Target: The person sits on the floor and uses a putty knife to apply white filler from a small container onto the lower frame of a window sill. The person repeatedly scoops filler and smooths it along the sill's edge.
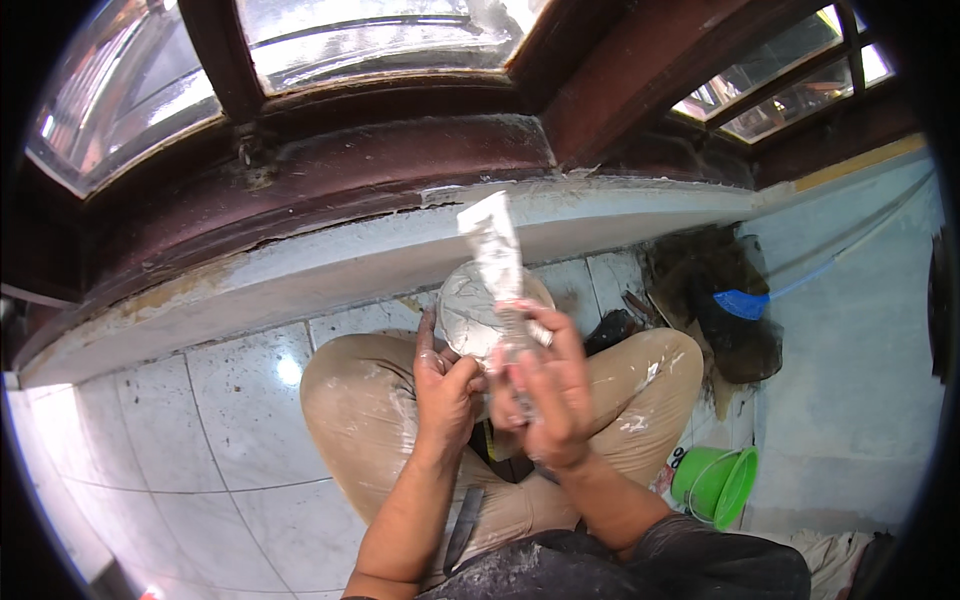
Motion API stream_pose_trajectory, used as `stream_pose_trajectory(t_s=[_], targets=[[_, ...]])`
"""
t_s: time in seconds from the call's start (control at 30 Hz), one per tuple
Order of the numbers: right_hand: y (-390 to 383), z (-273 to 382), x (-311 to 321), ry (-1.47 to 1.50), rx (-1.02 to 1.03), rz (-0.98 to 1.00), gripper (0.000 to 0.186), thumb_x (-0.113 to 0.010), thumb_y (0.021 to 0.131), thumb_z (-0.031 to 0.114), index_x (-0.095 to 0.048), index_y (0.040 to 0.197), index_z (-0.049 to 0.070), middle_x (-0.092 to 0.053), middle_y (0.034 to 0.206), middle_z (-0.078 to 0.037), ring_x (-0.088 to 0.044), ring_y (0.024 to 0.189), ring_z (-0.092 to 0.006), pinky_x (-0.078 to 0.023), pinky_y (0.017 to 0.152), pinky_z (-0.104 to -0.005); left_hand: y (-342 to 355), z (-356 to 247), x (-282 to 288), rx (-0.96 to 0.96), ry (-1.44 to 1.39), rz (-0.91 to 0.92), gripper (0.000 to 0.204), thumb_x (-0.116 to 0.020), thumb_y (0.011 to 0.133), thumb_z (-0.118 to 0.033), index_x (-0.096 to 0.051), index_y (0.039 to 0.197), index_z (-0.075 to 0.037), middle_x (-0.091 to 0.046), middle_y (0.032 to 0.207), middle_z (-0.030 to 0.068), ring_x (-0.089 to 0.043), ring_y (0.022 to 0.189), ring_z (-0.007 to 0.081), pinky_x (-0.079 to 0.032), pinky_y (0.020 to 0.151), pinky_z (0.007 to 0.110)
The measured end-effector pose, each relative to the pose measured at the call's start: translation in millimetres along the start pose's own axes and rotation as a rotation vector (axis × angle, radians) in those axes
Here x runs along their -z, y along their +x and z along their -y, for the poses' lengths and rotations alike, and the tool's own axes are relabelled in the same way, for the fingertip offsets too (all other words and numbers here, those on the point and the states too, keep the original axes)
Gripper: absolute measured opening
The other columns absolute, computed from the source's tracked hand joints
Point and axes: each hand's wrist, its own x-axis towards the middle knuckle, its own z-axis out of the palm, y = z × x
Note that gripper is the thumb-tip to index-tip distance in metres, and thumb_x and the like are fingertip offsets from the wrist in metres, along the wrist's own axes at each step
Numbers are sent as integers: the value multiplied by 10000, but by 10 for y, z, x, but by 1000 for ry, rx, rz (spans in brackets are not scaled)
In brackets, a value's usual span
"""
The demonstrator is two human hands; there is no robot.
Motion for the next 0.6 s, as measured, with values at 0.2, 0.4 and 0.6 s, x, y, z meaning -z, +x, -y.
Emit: stream_pose_trajectory(t_s=[0.2, 0.4, 0.6], targets=[[-274, 400, 999, -1187, 516, 51, 551, -711, 1034, -25, -610, 1574, 6, -732, 1184, -166, -715, 908, -245, -592, 787, -357, -67, -190, -109, 29, -2, 65, 1043, -608, 856, 46, -193, 1810, -22, -626, 1547, 290, -790, 1233, 393, -757, 903, 476], [-802, 345, 1464, -1534, 485, 136, 632, -850, 861, 0, -763, 1479, 103, -735, 1072, -132, -731, 752, -278, -583, 627, -385, -14, -126, -141, 79, -122, 126, 1004, -525, 878, 120, -121, 1794, 42, -687, 1455, 322, -804, 1210, 393, -761, 886, 455], [-900, 633, 1648, -1459, 376, 226, 599, -847, 846, -9, -797, 1429, 117, -759, 1028, -123, -733, 747, -263, -583, 625, -385, -6, -30, -124, 88, -29, 110, 1005, -529, 882, 112, -116, 1796, 44, -688, 1457, 328, -810, 1194, 390, -768, 860, 440]])
